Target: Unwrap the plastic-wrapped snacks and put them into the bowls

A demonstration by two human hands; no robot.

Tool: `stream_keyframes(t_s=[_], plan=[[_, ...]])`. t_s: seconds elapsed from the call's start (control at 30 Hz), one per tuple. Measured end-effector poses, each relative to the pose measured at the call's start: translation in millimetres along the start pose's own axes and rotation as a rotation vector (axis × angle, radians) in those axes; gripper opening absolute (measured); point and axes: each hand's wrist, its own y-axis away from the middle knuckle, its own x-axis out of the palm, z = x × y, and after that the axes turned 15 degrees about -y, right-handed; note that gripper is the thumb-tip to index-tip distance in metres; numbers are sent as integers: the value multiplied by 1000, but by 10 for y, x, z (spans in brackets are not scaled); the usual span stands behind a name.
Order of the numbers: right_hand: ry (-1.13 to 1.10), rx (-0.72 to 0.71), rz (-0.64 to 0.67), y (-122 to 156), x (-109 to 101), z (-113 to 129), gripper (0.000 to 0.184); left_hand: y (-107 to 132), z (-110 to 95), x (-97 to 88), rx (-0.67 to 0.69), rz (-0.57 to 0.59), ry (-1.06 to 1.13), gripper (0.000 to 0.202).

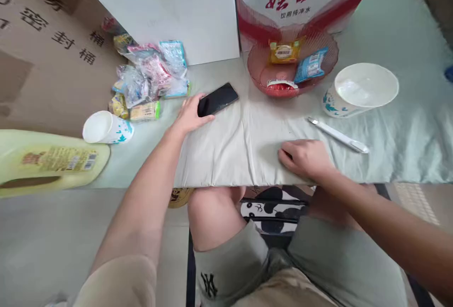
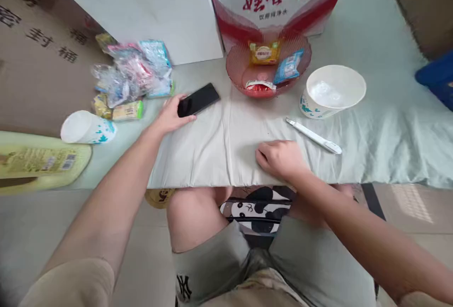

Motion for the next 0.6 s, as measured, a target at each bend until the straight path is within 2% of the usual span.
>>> stream_keyframes(t_s=[0.1, 0.2, 0.3, 0.4, 0.5, 0.6], plan=[[-12, 33, 31, -3, 6, -5, 39, -27, 54, -17, -106, -93, 23, 72], [-34, 70, 67, -9, 9, 0, 40, -70, 114, -72, -271, -188, -61, 54], [-50, 88, 80, -18, 7, 8, 41, -147, 162, -146, -352, -111, -145, 47], [-48, 87, 75, -24, 7, 8, 42, -225, 172, -186, -385, -9, -148, 51], [-40, 89, 82, -25, 13, 2, 42, -230, 137, -172, -382, -1, -194, 57], [-30, 104, 98, -26, 14, -3, 41, -140, 73, -145, -357, -42, -241, 62]])
